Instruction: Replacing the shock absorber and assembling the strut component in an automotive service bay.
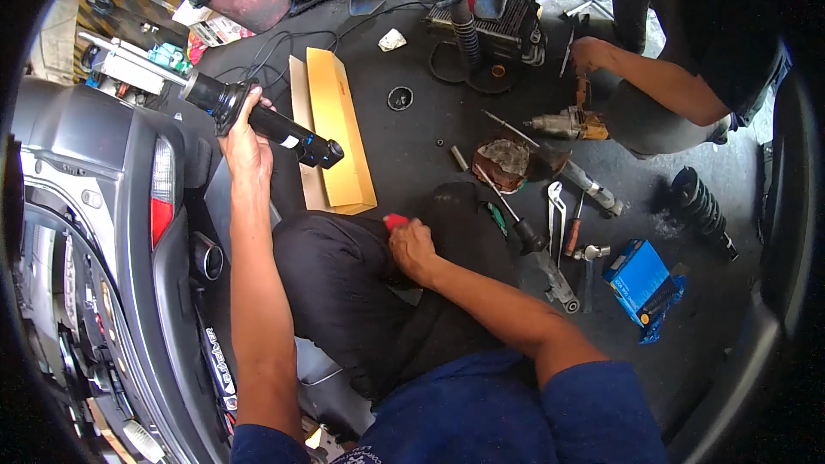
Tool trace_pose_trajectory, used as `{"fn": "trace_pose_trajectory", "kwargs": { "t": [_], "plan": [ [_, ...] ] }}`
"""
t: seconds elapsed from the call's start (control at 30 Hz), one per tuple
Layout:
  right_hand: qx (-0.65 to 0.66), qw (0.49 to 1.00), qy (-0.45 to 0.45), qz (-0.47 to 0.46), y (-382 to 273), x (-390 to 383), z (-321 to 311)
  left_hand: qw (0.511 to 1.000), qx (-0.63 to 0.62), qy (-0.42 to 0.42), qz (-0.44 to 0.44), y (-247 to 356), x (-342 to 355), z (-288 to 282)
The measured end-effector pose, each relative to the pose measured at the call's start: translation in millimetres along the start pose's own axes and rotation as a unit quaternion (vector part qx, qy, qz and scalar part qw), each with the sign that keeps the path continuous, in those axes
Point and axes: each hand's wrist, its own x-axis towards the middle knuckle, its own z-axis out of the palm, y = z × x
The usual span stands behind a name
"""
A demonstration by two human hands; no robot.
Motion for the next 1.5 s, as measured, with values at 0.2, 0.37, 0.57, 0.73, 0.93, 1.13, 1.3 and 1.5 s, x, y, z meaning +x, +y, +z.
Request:
{"fn": "trace_pose_trajectory", "kwargs": {
  "t": [0.2,0.37,0.57,0.73,0.93,1.13,1.3,1.5],
  "plan": [
    [0.241,0.922,-0.292,-0.079,10,13,-23,0.989,0.133,0.063,-0.031,5,4,-42],
    [0.104,0.982,-0.159,0.003,74,28,82,0.989,0.141,0.019,0.030,-7,0,19],
    [-0.057,0.979,-0.114,-0.158,90,48,127,0.998,-0.019,-0.003,0.054,2,-5,7],
    [0.258,0.959,-0.101,-0.064,44,64,-55,0.997,0.070,-0.001,0.026,14,-16,-5],
    [0.318,0.910,0.238,-0.117,0,129,-184,0.995,0.068,-0.078,0.001,-2,-1,-29],
    [0.446,0.848,0.282,-0.052,12,154,-164,0.977,-0.014,-0.178,-0.113,-32,-10,9],
    [0.522,0.809,0.266,-0.057,52,148,-123,0.823,0.303,-0.430,-0.213,-32,-13,5],
    [0.506,0.815,0.265,0.099,116,104,-93,0.795,0.457,-0.360,-0.172,-20,-6,-6]
  ]
}}
